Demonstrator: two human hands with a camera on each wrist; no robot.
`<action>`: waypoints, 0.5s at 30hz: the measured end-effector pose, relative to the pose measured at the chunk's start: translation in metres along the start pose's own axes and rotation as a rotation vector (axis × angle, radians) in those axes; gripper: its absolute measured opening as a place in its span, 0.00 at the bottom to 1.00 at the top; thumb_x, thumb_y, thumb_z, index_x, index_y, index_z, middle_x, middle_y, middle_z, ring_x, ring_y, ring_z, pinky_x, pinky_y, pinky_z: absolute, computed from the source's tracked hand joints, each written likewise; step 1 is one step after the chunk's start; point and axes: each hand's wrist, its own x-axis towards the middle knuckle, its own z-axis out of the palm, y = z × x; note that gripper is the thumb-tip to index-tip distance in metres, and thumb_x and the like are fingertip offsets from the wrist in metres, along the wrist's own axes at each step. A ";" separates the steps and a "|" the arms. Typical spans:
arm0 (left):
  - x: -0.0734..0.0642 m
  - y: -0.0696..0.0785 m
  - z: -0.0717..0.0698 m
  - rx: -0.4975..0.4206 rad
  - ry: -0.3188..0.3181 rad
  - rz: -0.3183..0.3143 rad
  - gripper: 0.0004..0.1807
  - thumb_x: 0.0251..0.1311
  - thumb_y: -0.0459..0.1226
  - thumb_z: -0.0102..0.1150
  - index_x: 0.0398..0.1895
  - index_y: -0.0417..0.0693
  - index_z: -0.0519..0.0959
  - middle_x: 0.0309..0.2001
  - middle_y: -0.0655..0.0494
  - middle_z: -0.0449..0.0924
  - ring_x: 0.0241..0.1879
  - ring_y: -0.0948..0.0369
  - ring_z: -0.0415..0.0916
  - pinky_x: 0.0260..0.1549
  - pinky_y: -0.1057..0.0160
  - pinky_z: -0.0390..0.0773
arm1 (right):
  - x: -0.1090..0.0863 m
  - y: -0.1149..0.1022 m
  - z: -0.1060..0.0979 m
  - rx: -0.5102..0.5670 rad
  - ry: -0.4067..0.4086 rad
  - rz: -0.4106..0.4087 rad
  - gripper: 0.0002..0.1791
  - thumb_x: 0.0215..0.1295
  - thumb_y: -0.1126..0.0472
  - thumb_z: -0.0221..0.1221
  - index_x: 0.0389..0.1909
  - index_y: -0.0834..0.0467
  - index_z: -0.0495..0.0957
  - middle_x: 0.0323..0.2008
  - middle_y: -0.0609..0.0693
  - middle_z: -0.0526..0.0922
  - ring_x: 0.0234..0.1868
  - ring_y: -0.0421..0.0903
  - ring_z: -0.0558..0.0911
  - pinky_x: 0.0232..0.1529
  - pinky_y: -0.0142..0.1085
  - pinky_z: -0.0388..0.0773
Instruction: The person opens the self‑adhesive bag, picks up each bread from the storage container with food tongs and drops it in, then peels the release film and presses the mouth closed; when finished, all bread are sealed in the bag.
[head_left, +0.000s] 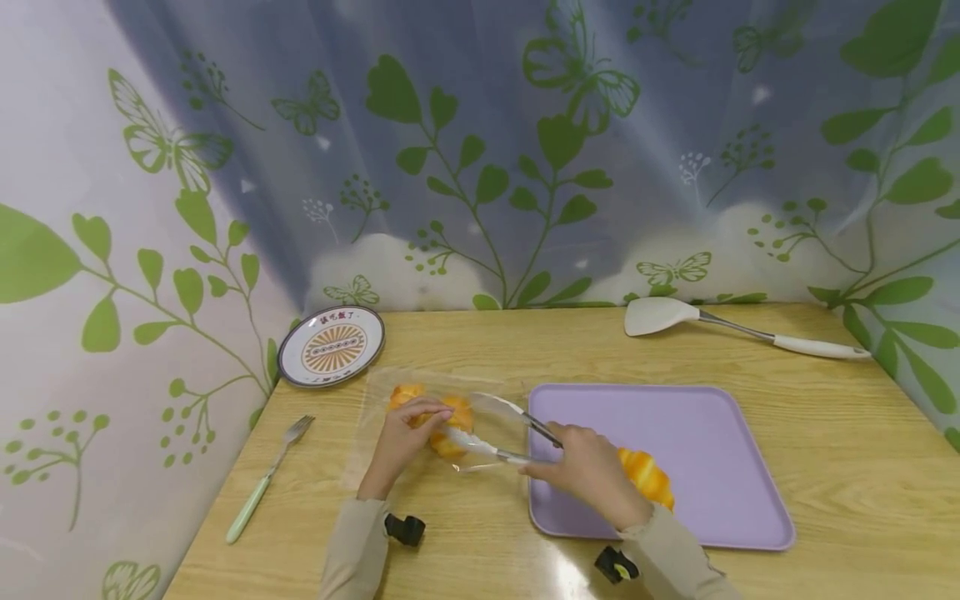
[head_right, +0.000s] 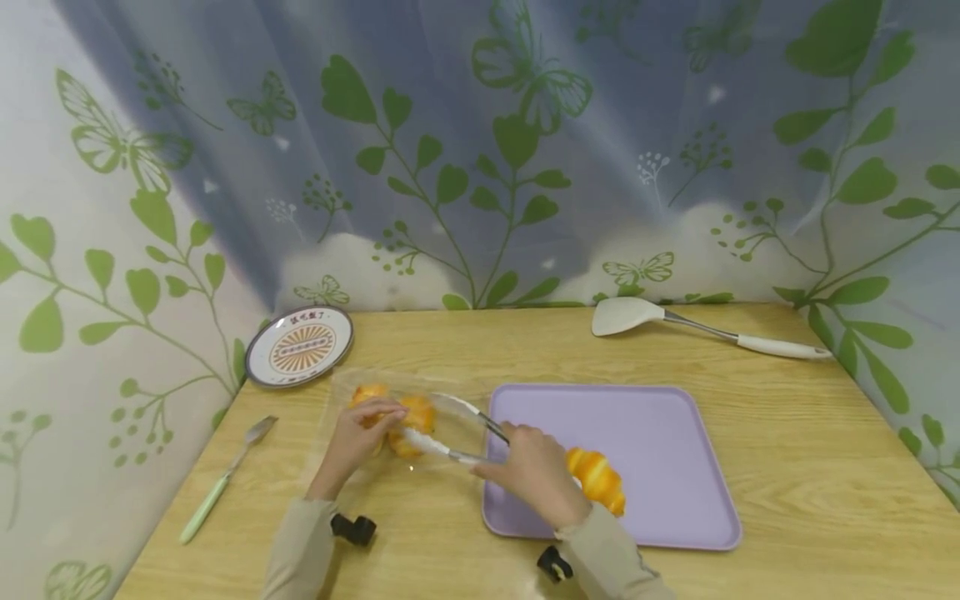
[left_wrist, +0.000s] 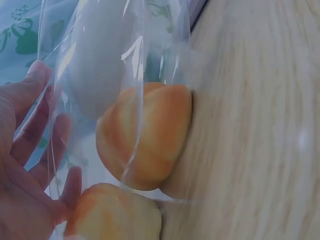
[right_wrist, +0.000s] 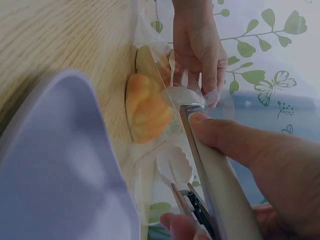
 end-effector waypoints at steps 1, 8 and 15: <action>0.000 0.000 0.001 -0.001 0.000 -0.007 0.08 0.59 0.31 0.64 0.39 0.32 0.85 0.42 0.40 0.84 0.44 0.72 0.76 0.54 0.67 0.75 | 0.000 0.002 -0.001 0.004 -0.001 0.005 0.38 0.46 0.42 0.73 0.54 0.63 0.80 0.37 0.58 0.86 0.32 0.51 0.82 0.27 0.44 0.78; -0.003 0.017 0.001 0.037 0.007 -0.042 0.07 0.60 0.28 0.63 0.37 0.30 0.85 0.41 0.37 0.84 0.44 0.69 0.77 0.53 0.64 0.77 | -0.003 0.019 -0.018 0.018 -0.023 0.042 0.37 0.48 0.39 0.71 0.57 0.57 0.80 0.37 0.53 0.86 0.30 0.45 0.76 0.28 0.41 0.74; -0.007 0.037 -0.001 0.047 0.001 -0.068 0.08 0.60 0.30 0.63 0.37 0.32 0.85 0.42 0.38 0.85 0.48 0.56 0.79 0.56 0.61 0.76 | -0.021 0.048 -0.048 -0.041 0.023 -0.009 0.39 0.50 0.39 0.70 0.58 0.59 0.79 0.42 0.58 0.86 0.28 0.45 0.75 0.26 0.41 0.73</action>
